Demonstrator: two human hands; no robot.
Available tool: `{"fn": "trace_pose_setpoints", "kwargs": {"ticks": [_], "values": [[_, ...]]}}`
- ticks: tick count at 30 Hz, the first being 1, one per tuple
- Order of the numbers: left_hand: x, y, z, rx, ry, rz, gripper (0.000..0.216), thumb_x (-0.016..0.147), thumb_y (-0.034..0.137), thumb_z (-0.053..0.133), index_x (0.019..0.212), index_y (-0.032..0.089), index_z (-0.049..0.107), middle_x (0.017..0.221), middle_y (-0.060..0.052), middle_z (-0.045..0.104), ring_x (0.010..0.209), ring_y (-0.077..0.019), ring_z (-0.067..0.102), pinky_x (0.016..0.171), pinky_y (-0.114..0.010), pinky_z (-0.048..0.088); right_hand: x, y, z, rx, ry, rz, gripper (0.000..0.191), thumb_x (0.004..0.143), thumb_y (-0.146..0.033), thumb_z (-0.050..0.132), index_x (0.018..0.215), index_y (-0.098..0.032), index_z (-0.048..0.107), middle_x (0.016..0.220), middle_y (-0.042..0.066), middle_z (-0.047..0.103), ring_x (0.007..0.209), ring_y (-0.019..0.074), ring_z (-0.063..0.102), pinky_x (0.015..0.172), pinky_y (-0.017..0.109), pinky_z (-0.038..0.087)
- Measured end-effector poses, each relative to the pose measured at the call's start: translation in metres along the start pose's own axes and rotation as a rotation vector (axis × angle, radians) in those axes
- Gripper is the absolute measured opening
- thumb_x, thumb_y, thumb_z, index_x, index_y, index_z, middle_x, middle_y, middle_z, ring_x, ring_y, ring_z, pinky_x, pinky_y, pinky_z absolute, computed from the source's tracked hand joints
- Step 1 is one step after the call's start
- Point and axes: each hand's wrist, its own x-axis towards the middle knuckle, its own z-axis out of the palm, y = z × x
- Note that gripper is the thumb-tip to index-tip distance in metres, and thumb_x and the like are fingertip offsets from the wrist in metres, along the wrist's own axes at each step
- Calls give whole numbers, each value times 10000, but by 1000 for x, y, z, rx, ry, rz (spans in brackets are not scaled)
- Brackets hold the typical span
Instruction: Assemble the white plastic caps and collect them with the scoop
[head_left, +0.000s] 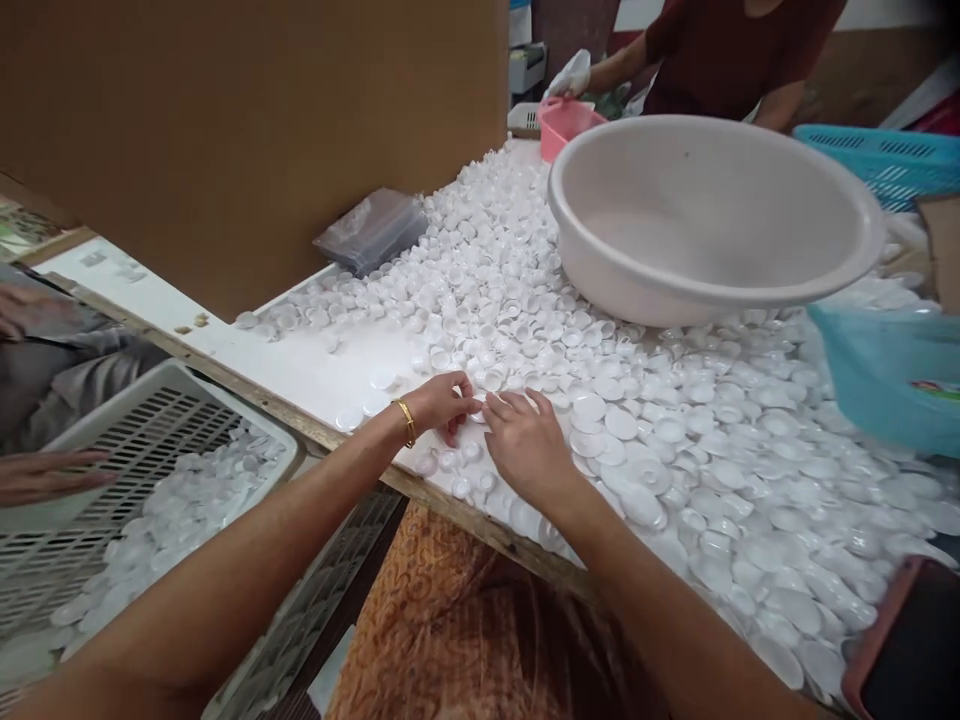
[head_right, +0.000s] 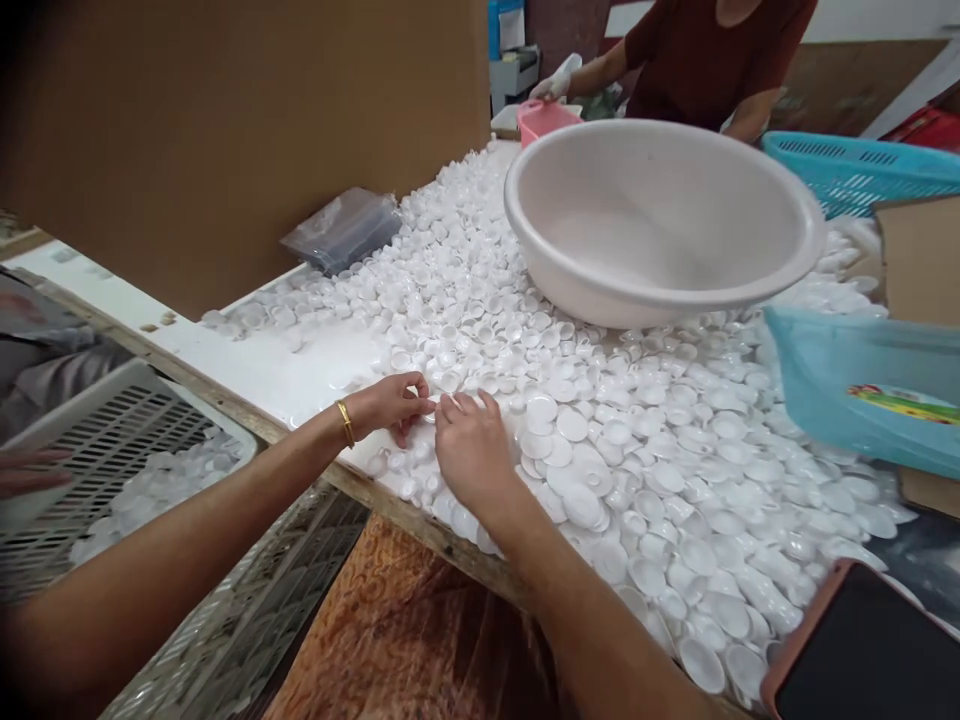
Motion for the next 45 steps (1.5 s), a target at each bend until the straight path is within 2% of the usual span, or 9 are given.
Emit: {"fn": "trace_pose_setpoints", "kwargs": {"ticks": [4, 7, 10, 15, 19, 23, 29, 35, 45], "values": [[-13, -10, -4, 101, 198, 38, 201, 721, 223, 616, 734, 172, 422, 462, 72, 445, 383, -85, 444, 394, -219, 431, -4, 29, -18, 229, 170, 167, 296, 853, -185, 424, 1083, -213, 606, 1154, 20, 608, 1095, 189, 496, 949, 391, 340], [-33, -12, -14, 408, 443, 44, 220, 685, 252, 647, 774, 172, 463, 574, 34, 500, 461, -107, 481, 437, -228, 405, -7, 48, -36, 287, 328, 341, 295, 859, -176, 392, 1044, -189, 622, 1078, 33, 642, 1007, 161, 553, 884, 317, 396], [-53, -7, -4, 729, 620, 213, 220, 710, 313, 627, 849, 179, 523, 733, -11, 556, 620, -142, 525, 539, -249, 406, -10, 58, -47, 259, 173, 449, 235, 834, -219, 452, 951, -209, 656, 944, 25, 678, 875, 182, 600, 762, 307, 432], [-56, 0, 57, 1040, 268, 475, 145, 774, 272, 560, 891, 200, 607, 875, -48, 569, 848, -189, 534, 702, -283, 413, -13, 56, -47, 200, -116, 387, 164, 798, -258, 545, 910, -227, 661, 884, 18, 676, 807, 167, 597, 676, 273, 406], [-41, -3, 79, 1208, 252, 474, 193, 737, 237, 594, 915, 162, 589, 928, -81, 566, 924, -228, 516, 754, -311, 402, -9, 52, -36, -26, -177, 297, 204, 767, -252, 596, 960, -208, 646, 963, 57, 644, 961, 214, 534, 774, 320, 367], [-35, 1, 69, 1116, 241, 380, 142, 745, 213, 574, 882, 181, 550, 809, -33, 600, 766, -196, 557, 626, -283, 385, -6, 46, -23, -121, -166, 228, 203, 781, -268, 589, 959, -185, 639, 980, 75, 624, 976, 225, 501, 785, 336, 335], [-26, 3, 42, 954, 568, 524, 135, 851, 242, 455, 821, 169, 564, 766, -32, 603, 722, -167, 552, 629, -267, 367, -4, 31, -12, -101, -117, 196, 183, 786, -325, 597, 904, -194, 642, 886, 57, 639, 922, 216, 494, 775, 351, 287], [-12, -15, 46, 950, 540, 619, 99, 818, 191, 506, 800, 165, 599, 741, -23, 598, 696, -149, 554, 621, -248, 382, -1, 25, -1, -31, 9, 225, 291, 845, -436, 477, 816, -197, 641, 860, 60, 623, 918, 216, 474, 779, 371, 255], [-21, -23, 43, 1158, 461, 909, 120, 847, 167, 483, 829, 141, 599, 853, -52, 618, 790, -159, 541, 689, -263, 447, -1, 31, 4, -53, 75, 199, 278, 829, -414, 505, 785, -164, 617, 842, 66, 605, 895, 220, 460, 781, 373, 247]]}}
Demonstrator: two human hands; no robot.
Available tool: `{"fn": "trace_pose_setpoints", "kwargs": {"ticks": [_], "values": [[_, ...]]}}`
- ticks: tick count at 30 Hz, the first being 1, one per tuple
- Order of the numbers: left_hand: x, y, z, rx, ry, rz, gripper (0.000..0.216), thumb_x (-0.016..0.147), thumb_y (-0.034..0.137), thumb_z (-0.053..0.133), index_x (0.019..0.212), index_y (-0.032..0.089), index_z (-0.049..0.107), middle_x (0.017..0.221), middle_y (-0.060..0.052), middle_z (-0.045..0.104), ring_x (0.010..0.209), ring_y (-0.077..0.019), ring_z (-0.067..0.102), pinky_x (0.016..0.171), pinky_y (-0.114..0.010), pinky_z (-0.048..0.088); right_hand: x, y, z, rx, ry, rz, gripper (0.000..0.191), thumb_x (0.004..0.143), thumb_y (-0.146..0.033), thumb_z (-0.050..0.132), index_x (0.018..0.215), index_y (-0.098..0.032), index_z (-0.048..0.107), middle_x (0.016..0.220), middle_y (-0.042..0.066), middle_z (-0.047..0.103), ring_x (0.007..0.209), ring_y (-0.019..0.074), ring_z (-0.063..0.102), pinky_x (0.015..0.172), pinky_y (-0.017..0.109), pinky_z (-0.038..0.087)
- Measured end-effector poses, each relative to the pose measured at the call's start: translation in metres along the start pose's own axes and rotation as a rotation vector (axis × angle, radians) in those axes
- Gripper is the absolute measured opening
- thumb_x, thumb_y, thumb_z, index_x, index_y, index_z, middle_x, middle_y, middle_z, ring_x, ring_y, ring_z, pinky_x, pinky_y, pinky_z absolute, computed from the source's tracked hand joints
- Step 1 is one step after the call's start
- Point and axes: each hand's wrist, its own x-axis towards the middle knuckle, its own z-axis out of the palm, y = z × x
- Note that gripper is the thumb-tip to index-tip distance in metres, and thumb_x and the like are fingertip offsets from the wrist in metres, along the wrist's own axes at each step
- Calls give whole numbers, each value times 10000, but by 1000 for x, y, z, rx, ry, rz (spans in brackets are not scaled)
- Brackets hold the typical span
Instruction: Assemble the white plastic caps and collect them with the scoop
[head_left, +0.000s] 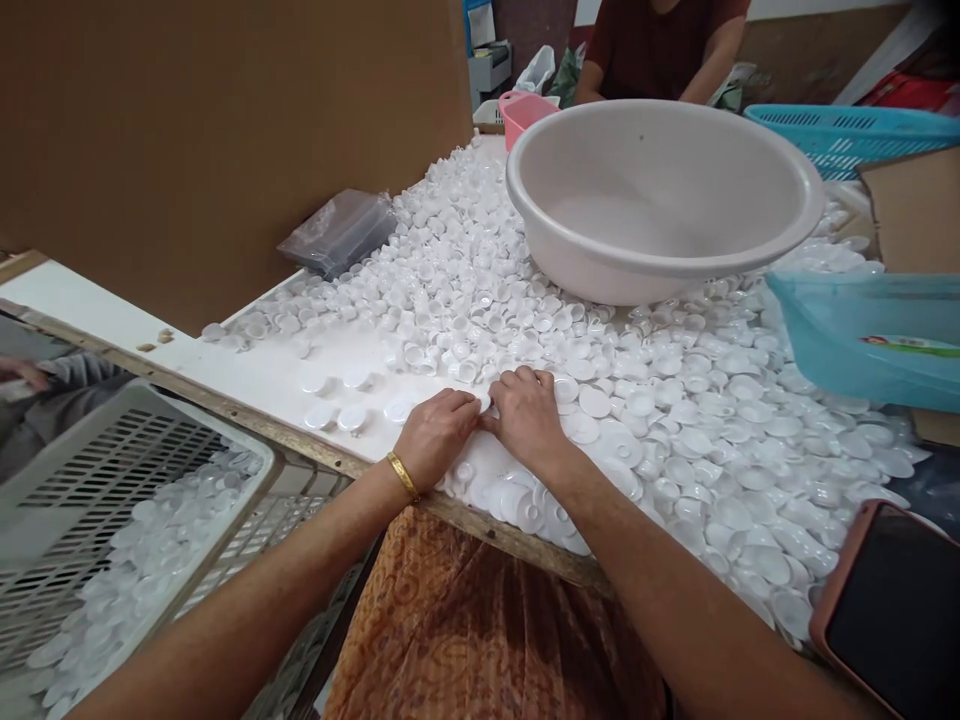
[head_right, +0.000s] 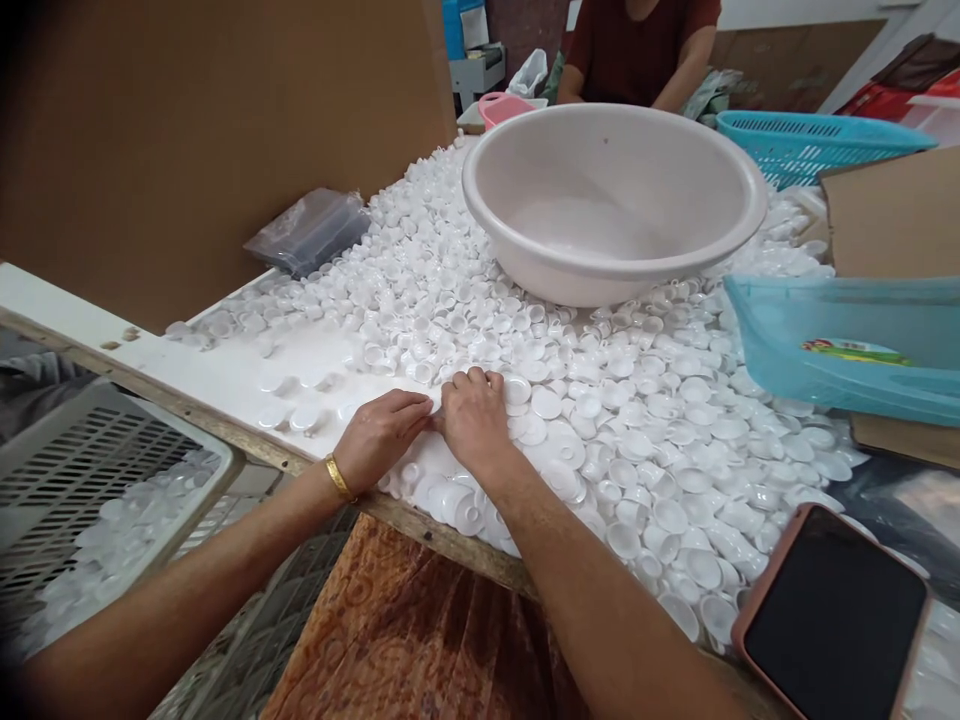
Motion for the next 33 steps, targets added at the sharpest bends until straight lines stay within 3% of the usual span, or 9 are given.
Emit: {"fn": "trace_pose_setpoints", "kwargs": {"ticks": [5, 9, 13, 20, 27, 33], "values": [[2, 1, -5, 132, -76, 149, 160, 864, 149, 435, 808, 128, 583, 841, -69, 599, 780, -179, 517, 691, -300, 470, 0, -1, -3, -4, -7, 4, 233, 777, -392, 593, 807, -162, 603, 840, 65, 608, 890, 221, 463, 781, 365, 249], [-1, 2, -5, 128, -66, 156, 157, 866, 149, 429, 916, 110, 573, 941, -91, 590, 882, -192, 519, 754, -311, 491, -2, 2, -11, 32, -6, -9, 313, 729, -362, 667, 959, -173, 573, 905, 57, 611, 911, 219, 474, 767, 350, 261], [-6, 2, -2, 101, -67, 169, 188, 862, 131, 423, 992, 112, 558, 1054, -108, 563, 1014, -202, 493, 851, -325, 486, -3, 5, -18, 57, -17, -115, 235, 731, -264, 679, 921, -176, 575, 928, 38, 611, 912, 193, 488, 764, 330, 267], [-7, 2, 2, -12, 11, 87, 213, 878, 130, 397, 1027, 143, 548, 1064, -90, 565, 998, -181, 518, 842, -329, 510, -2, 4, -23, 19, -47, -184, 70, 819, -221, 566, 862, -177, 598, 919, 37, 624, 909, 190, 478, 777, 341, 269], [-6, 8, -5, -34, -72, 61, 206, 855, 124, 415, 986, 121, 574, 1053, -116, 569, 1059, -213, 503, 899, -364, 491, -5, -13, -33, 0, -190, -153, 238, 873, -131, 412, 778, -184, 623, 844, 52, 646, 905, 190, 473, 855, 379, 259], [-8, 11, 0, -16, -72, 71, 240, 841, 125, 418, 1001, 45, 578, 1086, -163, 552, 1105, -243, 469, 966, -365, 437, -7, -19, -29, 9, -179, -113, 255, 867, -97, 399, 795, -183, 628, 915, 50, 650, 971, 183, 487, 953, 397, 224]]}}
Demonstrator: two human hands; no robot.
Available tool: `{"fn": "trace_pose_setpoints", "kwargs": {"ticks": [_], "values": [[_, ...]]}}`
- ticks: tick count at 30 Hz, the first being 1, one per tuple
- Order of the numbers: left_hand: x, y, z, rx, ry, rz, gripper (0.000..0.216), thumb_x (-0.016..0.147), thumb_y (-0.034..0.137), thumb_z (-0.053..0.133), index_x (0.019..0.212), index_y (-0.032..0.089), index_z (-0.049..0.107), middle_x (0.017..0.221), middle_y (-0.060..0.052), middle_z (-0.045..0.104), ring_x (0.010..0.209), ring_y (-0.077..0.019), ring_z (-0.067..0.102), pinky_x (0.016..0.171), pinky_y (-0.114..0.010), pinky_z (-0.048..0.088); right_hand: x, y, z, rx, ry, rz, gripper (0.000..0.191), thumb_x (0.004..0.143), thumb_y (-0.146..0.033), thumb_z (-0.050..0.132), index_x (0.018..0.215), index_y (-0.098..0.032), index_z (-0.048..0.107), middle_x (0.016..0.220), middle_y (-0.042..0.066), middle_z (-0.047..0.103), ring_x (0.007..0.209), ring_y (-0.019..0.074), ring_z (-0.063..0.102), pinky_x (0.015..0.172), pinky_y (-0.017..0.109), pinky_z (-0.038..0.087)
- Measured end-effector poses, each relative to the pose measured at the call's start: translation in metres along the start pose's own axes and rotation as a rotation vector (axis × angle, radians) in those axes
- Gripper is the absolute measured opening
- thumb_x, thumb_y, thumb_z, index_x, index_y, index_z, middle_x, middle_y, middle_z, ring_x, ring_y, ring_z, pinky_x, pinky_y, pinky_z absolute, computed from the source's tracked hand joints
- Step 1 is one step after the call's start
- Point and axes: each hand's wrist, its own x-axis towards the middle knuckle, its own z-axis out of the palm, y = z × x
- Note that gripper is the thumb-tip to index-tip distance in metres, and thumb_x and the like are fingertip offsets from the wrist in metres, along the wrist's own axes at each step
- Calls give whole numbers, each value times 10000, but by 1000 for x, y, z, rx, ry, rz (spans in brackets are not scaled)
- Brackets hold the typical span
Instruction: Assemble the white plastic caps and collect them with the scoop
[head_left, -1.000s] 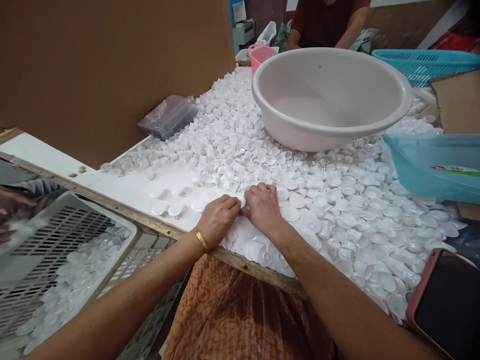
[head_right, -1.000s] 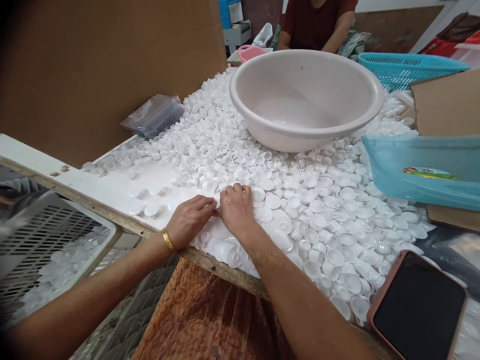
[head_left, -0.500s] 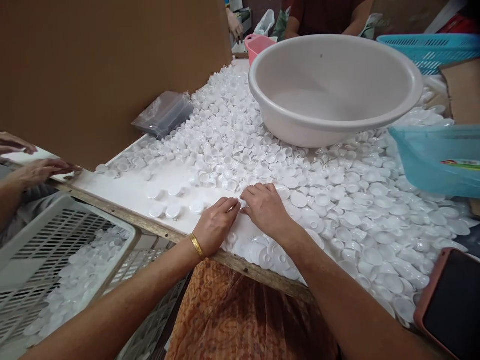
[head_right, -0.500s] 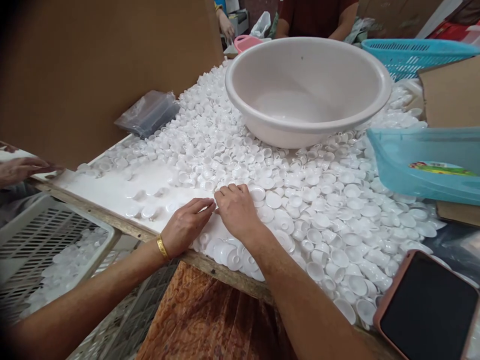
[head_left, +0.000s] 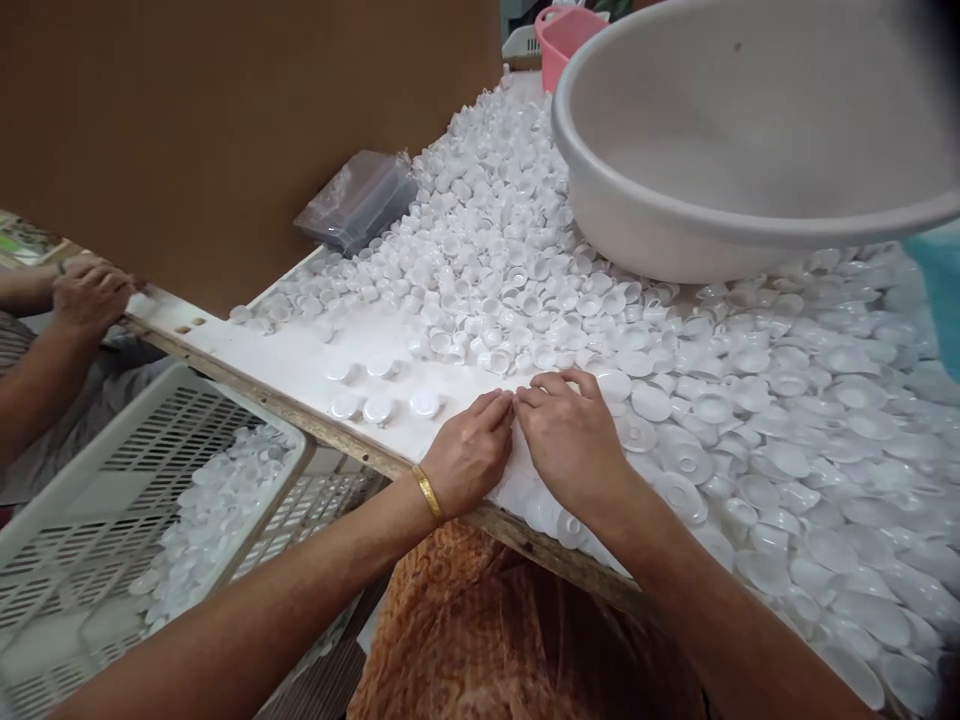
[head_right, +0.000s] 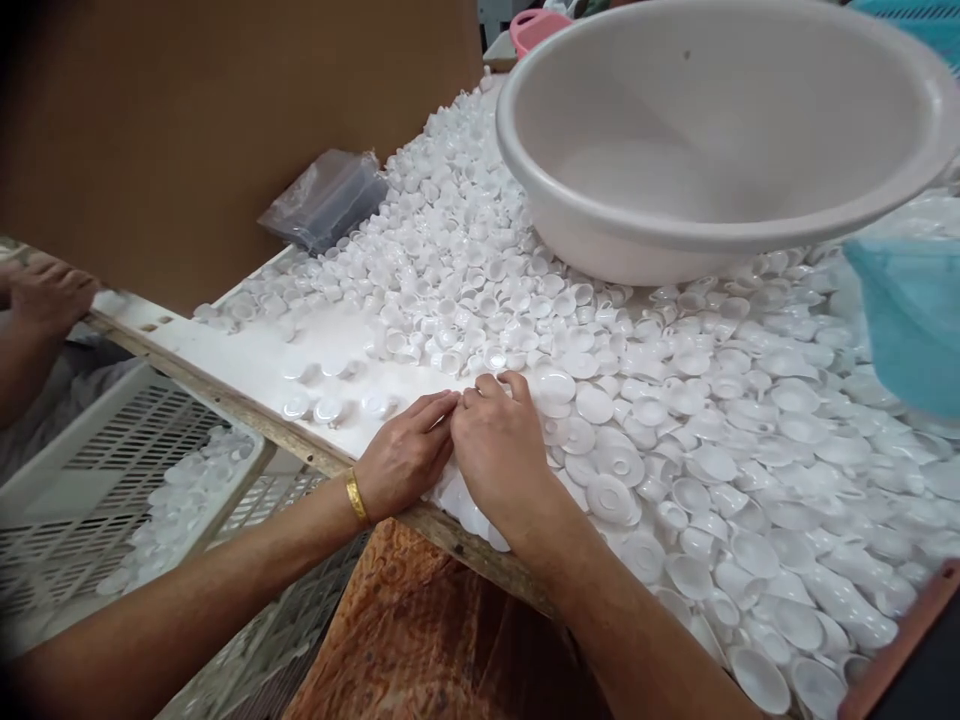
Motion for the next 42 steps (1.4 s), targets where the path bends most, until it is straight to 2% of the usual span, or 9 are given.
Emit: {"fn": "trace_pose_setpoints", "kwargs": {"ticks": [8, 14, 17, 20, 27, 32, 36, 39, 42], "values": [[-2, 14, 5, 105, 19, 5, 270, 864, 157, 385, 995, 32, 586, 1046, -177, 578, 1098, -241, 480, 984, -386, 391, -9, -1, 2, -8, 44, -6, 274, 823, -96, 429, 944, -207, 648, 1012, 32, 661, 1037, 190, 504, 1043, 415, 129], [-27, -13, -13, 172, 19, -201, 271, 881, 220, 390, 1039, 121, 587, 1068, -95, 605, 1117, -248, 477, 1043, -501, 259, -10, 3, 13, 182, 136, 16, 338, 825, -169, 459, 1139, -228, 569, 1199, 21, 582, 1178, 196, 425, 1036, 456, 142], [-44, -29, -29, 217, 44, -354, 251, 870, 217, 411, 1008, 139, 606, 1074, -104, 610, 1127, -276, 464, 1012, -555, 248, -11, 10, 7, 246, 134, 62, 324, 830, -171, 470, 1133, -222, 572, 1192, 36, 583, 1155, 190, 445, 1014, 434, 192], [-55, -27, -41, 198, 106, -402, 266, 856, 204, 434, 1065, 155, 591, 1123, -111, 583, 1070, -264, 482, 935, -508, 348, -12, 16, -2, 300, -10, 39, 225, 822, -246, 527, 1020, -233, 633, 1053, 38, 642, 1034, 188, 517, 898, 361, 329], [-43, 0, -28, 4, -103, -337, 180, 808, 251, 544, 938, 177, 645, 829, -66, 597, 821, -201, 526, 742, -336, 443, -14, -3, 3, 240, -104, -87, 266, 788, -318, 597, 1036, -224, 620, 948, 40, 632, 955, 194, 505, 784, 302, 375], [-9, -2, -13, -80, -79, -367, 166, 813, 236, 541, 909, 168, 658, 787, -60, 610, 808, -192, 548, 724, -312, 446, -10, 1, 9, 140, -55, -1, 219, 822, -313, 552, 973, -171, 623, 929, 71, 617, 934, 204, 492, 772, 307, 371], [-6, -22, -39, -182, -57, -435, 242, 845, 251, 483, 1012, 189, 646, 897, -44, 639, 781, -151, 577, 709, -268, 450, -8, 13, 9, 124, -44, 90, 236, 816, -314, 560, 996, -174, 625, 927, 76, 613, 937, 210, 491, 774, 312, 375], [-28, -36, -62, -65, -216, -520, 244, 831, 269, 476, 962, 201, 671, 878, -43, 645, 729, -159, 587, 669, -275, 443, -9, 14, 9, 167, -12, 67, 298, 814, -301, 564, 1088, -186, 592, 996, 76, 600, 972, 208, 480, 796, 314, 379], [-51, -35, -64, -53, -351, -534, 229, 793, 275, 524, 958, 226, 675, 844, -34, 643, 725, -167, 597, 649, -267, 440, -9, 10, 11, 191, -4, 8, 317, 810, -278, 568, 1121, -214, 580, 1065, 67, 579, 1002, 204, 469, 816, 313, 379]]}}
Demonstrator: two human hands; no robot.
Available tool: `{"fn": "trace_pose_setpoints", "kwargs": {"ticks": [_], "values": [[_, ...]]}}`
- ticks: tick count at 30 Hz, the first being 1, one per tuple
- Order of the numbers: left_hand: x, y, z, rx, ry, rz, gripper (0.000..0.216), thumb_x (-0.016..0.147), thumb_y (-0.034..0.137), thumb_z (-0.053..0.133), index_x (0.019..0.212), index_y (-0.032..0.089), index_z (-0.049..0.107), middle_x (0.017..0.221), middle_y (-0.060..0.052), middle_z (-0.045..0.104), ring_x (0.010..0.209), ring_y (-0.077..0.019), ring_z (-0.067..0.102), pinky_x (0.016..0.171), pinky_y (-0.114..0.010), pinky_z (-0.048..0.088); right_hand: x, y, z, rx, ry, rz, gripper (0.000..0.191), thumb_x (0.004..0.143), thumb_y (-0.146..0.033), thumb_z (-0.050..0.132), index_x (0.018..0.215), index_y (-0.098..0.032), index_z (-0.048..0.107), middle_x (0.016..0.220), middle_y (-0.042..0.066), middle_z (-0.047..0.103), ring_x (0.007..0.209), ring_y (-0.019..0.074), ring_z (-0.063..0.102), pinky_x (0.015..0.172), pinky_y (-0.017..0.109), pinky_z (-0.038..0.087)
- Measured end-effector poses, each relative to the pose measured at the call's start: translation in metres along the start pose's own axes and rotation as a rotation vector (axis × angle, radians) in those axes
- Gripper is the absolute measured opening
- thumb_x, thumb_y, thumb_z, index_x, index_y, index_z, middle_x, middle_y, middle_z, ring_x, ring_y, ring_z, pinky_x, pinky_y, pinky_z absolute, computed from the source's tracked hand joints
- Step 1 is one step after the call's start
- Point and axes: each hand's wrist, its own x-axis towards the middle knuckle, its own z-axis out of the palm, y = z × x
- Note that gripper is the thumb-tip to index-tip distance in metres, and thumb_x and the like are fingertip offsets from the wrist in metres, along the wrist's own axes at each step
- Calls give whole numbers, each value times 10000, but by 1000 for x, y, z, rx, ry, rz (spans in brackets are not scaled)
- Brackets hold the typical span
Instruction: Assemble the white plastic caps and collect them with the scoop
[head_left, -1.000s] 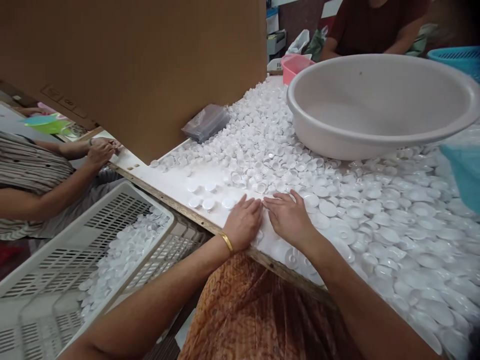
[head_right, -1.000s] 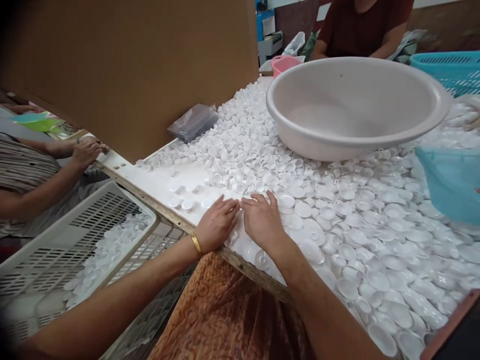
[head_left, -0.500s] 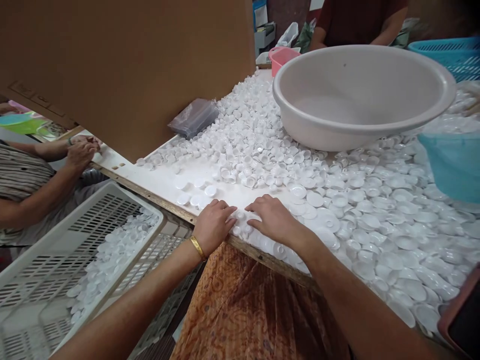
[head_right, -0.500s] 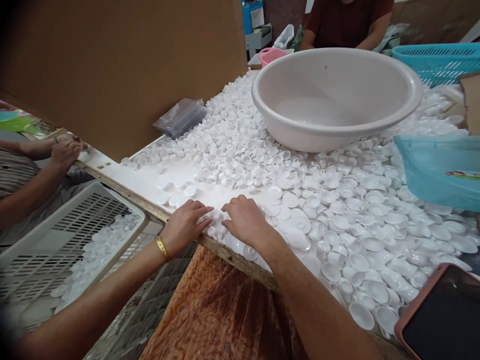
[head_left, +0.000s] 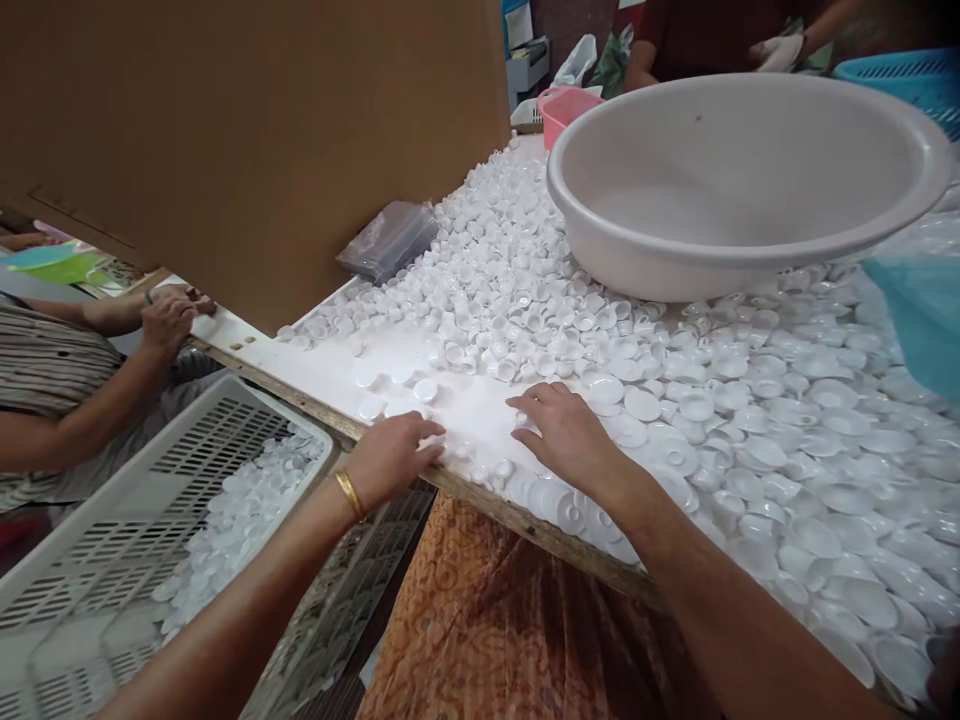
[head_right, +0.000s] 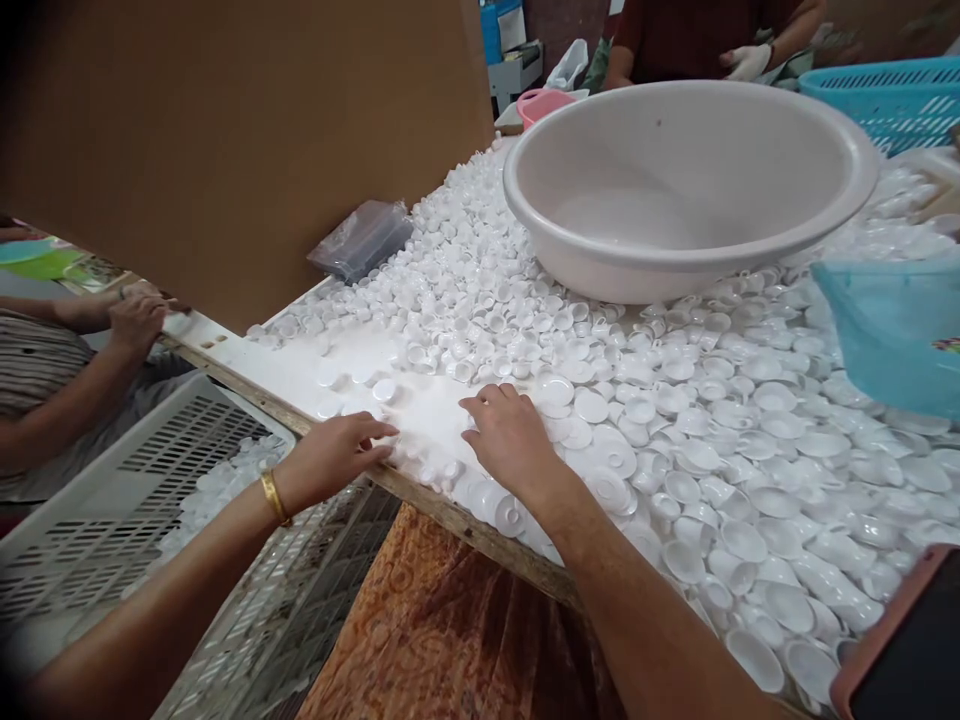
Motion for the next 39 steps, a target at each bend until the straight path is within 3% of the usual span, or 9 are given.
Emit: {"fn": "trace_pose_setpoints", "kwargs": {"ticks": [6, 10, 13, 17, 21, 25, 32, 36, 39], "values": [[13, 29, 31, -103, 52, 41, 237, 789, 219, 532, 988, 228, 661, 836, -34, 597, 728, -155, 584, 669, -259, 436, 3, 8, 4, -98, -20, 35, 212, 799, -152, 548, 981, -205, 644, 1031, 61, 589, 995, 202, 476, 810, 314, 393], [28, 46, 28, -110, 130, 103, 279, 793, 218, 546, 1062, 217, 623, 892, -48, 586, 776, -168, 572, 695, -276, 441, 3, 19, -3, -38, 2, 109, 249, 797, -148, 555, 1035, -179, 623, 1049, 60, 591, 1017, 186, 481, 846, 292, 394], [23, 58, 18, -50, 232, 173, 260, 817, 238, 526, 1058, 207, 618, 917, -68, 580, 843, -196, 549, 724, -308, 439, 3, 23, -5, 8, -11, 112, 272, 792, -148, 565, 1060, -165, 610, 1061, 66, 584, 1014, 179, 488, 846, 277, 397], [5, 89, 17, -94, 49, 351, 214, 790, 345, 578, 946, 219, 653, 856, -51, 583, 848, -200, 535, 737, -309, 438, 5, 24, -3, 49, -14, 106, 291, 765, -137, 592, 1056, -137, 608, 1061, 80, 574, 1035, 186, 470, 874, 277, 383], [-2, 112, 27, -71, -60, 314, 255, 749, 375, 613, 913, 181, 643, 839, -59, 563, 821, -208, 536, 715, -311, 435, 5, 23, -6, 131, -42, 110, 328, 763, -119, 576, 1090, -123, 592, 1077, 93, 560, 1050, 185, 465, 897, 277, 370], [1, 109, 34, -292, -42, 249, 133, 780, 247, 575, 880, 215, 657, 864, -26, 552, 779, -150, 539, 684, -256, 418, 5, 22, -8, 157, -78, 125, 363, 754, -98, 564, 1116, -116, 583, 1085, 106, 548, 1053, 196, 467, 897, 280, 370], [8, 110, 46, -794, 16, 186, 72, 729, 192, 615, 703, 195, 683, 784, -5, 565, 741, -122, 526, 662, -223, 406, 6, 26, -2, 112, -73, 141, 331, 756, -130, 566, 1085, -135, 602, 1024, 94, 559, 978, 205, 501, 847, 280, 390], [9, 108, 40, -949, 4, 145, 131, 746, 210, 576, 659, 164, 662, 724, -10, 578, 695, -117, 526, 653, -223, 411, 7, 27, 1, 94, -74, 142, 318, 766, -149, 562, 1081, -153, 599, 1008, 87, 553, 933, 196, 523, 814, 280, 399], [15, 92, 30, -1031, 112, 17, 166, 759, 270, 559, 682, 148, 641, 653, 2, 579, 624, -102, 514, 586, -203, 402, 6, 25, 1, 115, -83, 147, 313, 768, -159, 571, 1080, -158, 596, 997, 83, 549, 895, 182, 538, 788, 273, 408]]}}
